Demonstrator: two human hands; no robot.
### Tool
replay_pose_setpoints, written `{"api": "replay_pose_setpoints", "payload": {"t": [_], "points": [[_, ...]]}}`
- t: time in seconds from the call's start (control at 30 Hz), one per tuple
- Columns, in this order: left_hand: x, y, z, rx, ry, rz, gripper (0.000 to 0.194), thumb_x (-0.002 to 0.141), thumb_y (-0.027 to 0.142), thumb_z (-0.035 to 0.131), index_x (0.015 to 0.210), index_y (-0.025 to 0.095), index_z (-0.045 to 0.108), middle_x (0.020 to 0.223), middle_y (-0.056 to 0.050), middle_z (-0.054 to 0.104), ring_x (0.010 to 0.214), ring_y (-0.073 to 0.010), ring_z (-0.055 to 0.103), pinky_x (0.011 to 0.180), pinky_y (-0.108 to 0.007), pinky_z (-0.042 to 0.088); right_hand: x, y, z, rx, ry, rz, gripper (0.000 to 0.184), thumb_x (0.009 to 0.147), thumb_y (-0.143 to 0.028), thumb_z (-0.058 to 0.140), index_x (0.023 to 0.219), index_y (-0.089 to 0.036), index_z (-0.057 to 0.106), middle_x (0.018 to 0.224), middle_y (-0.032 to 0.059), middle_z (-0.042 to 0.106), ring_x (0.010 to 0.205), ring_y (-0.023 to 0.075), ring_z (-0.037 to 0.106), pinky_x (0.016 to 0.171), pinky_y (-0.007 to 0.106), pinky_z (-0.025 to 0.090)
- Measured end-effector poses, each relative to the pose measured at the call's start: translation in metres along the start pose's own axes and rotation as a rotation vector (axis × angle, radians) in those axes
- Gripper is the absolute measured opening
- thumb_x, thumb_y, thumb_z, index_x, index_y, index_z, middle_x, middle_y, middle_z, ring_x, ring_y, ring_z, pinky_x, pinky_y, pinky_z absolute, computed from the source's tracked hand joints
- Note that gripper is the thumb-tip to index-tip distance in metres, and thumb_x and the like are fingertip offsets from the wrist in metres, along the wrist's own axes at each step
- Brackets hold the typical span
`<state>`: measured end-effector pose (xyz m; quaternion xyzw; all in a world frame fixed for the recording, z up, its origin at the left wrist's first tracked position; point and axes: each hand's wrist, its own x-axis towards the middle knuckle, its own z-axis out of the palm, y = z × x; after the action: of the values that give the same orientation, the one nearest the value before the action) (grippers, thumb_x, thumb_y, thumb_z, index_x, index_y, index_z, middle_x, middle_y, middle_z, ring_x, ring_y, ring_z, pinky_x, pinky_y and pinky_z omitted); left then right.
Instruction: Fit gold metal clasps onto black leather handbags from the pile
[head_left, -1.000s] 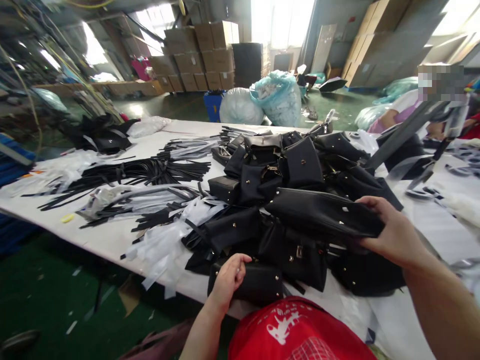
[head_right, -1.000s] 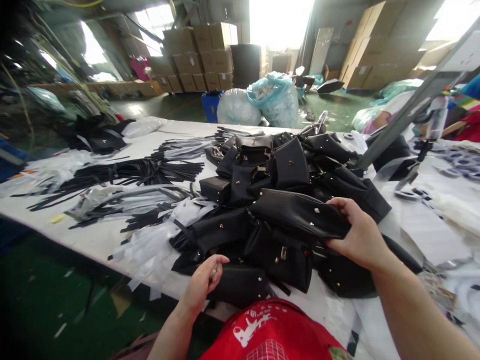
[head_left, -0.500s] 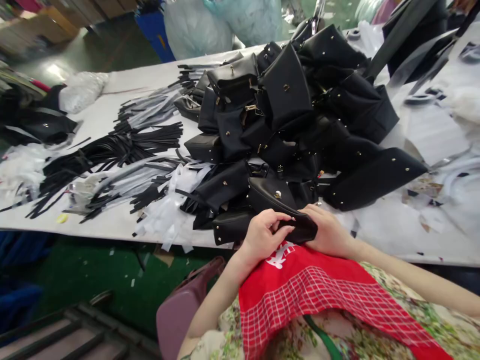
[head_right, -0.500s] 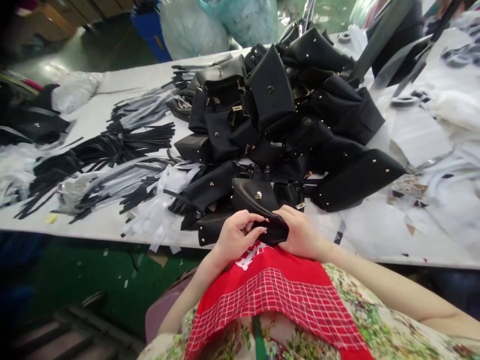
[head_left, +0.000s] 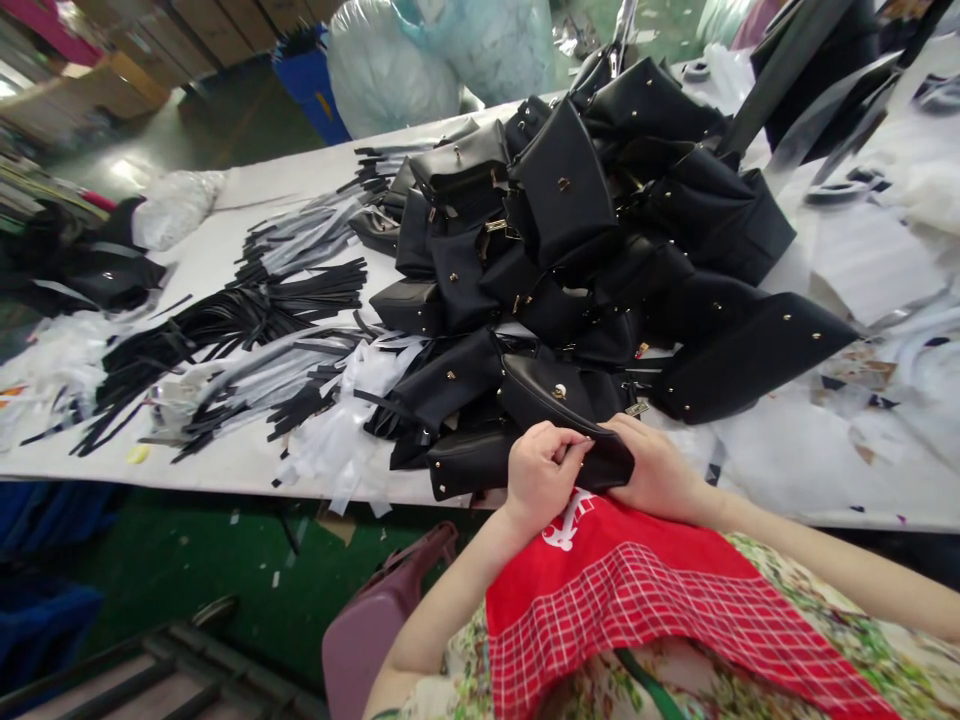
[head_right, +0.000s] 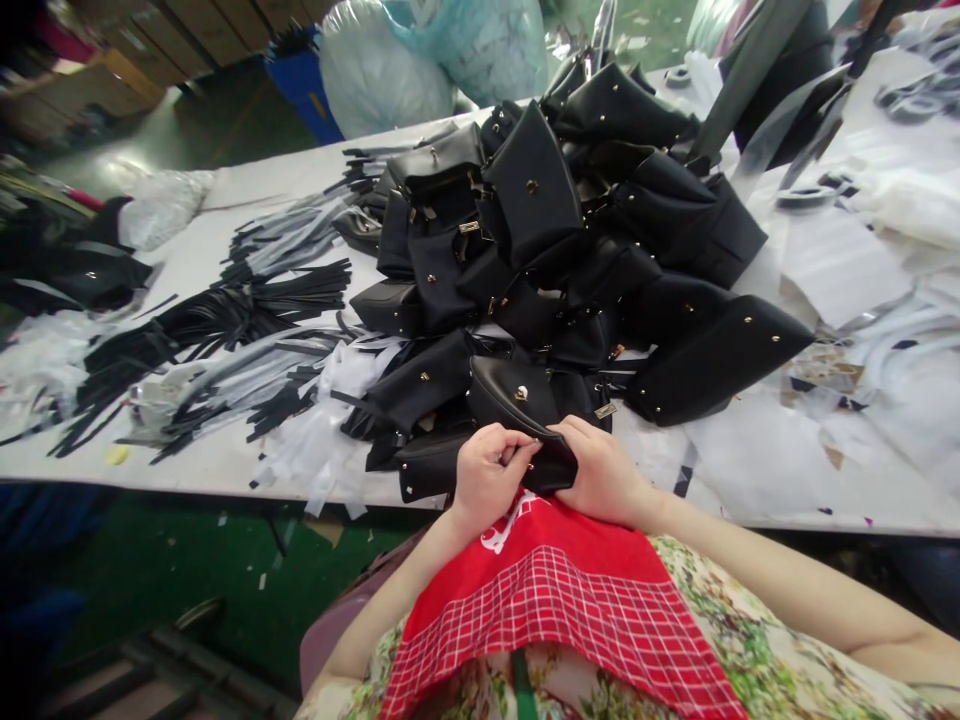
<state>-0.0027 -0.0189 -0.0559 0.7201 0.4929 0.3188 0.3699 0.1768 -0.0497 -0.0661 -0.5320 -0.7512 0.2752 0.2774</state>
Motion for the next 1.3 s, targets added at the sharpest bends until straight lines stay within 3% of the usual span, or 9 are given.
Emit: {"api": "replay_pose_setpoints", "payload": {"t": [0.13,0.3,0.67,0.8,0.97,1.07,1.2,1.3], "points": [[-0.001,-0.001,0.002,-0.031,-0.059,0.005,0.011,0.083,0.022,0.065,0.073,0.018,0.066,0.060,0.003,0.050,0.062,-0.0121,0.051,0.063,-0.026,0.043,0.001,0.000,-0.001,0.006,0.004,0.011,0.042,0.066,-0.012,0.064,0.106,-0.020,0.054,0.089,0.0046,0.059,0.080,0.0206,0.060,0.070,0.032,0.050],[-0.003,0.000,0.000,-0.031,0.062,-0.037,0.014,0.085,0.029,0.065,0.078,0.018,0.071,0.056,0.003,0.049,0.058,-0.0116,0.050,0.062,-0.025,0.043,0.000,0.000,0.000,0.001,-0.018,0.023,0.044,0.066,-0.012,0.064,0.108,-0.021,0.054,0.092,0.0052,0.059,0.083,0.0216,0.061,0.073,0.034,0.051],[-0.008,-0.002,0.008,-0.120,0.103,-0.215,0.019,0.085,0.032,0.065,0.074,0.019,0.072,0.061,0.001,0.056,0.058,-0.0118,0.051,0.060,-0.027,0.042,0.001,-0.005,0.007,-0.007,0.005,0.042,0.044,0.064,-0.013,0.062,0.107,-0.019,0.053,0.092,0.0058,0.058,0.080,0.0210,0.061,0.070,0.032,0.051],[-0.006,-0.001,0.007,-0.106,0.077,-0.155,0.016,0.084,0.029,0.065,0.072,0.018,0.069,0.062,0.001,0.054,0.060,-0.0122,0.052,0.062,-0.027,0.043,0.000,-0.002,0.009,0.001,0.026,0.048,0.044,0.066,-0.015,0.063,0.109,-0.020,0.054,0.092,0.0058,0.059,0.081,0.0215,0.062,0.070,0.033,0.051],[-0.011,0.000,0.002,-0.084,-0.075,-0.020,0.016,0.086,0.025,0.061,0.072,0.019,0.062,0.066,-0.001,0.056,0.068,-0.0140,0.054,0.069,-0.028,0.045,0.002,0.001,0.005,0.010,0.065,0.072,0.038,0.068,-0.020,0.066,0.105,-0.021,0.055,0.090,0.0062,0.060,0.081,0.0231,0.061,0.070,0.035,0.051],[-0.016,-0.011,-0.006,-0.178,-0.071,-0.128,0.014,0.089,0.028,0.056,0.081,0.018,0.059,0.075,-0.003,0.061,0.070,-0.0135,0.056,0.071,-0.028,0.046,0.006,0.002,-0.001,0.031,0.092,0.103,0.034,0.065,-0.019,0.066,0.098,-0.021,0.056,0.090,0.0059,0.060,0.082,0.0236,0.061,0.072,0.035,0.051],[-0.022,-0.033,-0.017,-0.407,-0.048,-0.376,0.018,0.089,0.035,0.057,0.088,0.017,0.057,0.072,-0.001,0.061,0.057,-0.0103,0.054,0.058,-0.024,0.045,0.007,0.004,-0.005,0.040,0.090,0.142,0.032,0.063,-0.020,0.066,0.094,-0.022,0.056,0.091,0.0055,0.060,0.082,0.0239,0.060,0.071,0.035,0.051],[-0.023,-0.041,-0.023,-0.447,-0.059,-0.416,0.021,0.087,0.035,0.059,0.099,0.018,0.059,0.074,0.000,0.061,0.055,-0.0093,0.052,0.054,-0.022,0.043,0.007,0.003,-0.004,0.039,0.073,0.138,0.032,0.064,-0.021,0.065,0.094,-0.022,0.055,0.093,0.0059,0.061,0.083,0.0243,0.060,0.071,0.035,0.051]]}}
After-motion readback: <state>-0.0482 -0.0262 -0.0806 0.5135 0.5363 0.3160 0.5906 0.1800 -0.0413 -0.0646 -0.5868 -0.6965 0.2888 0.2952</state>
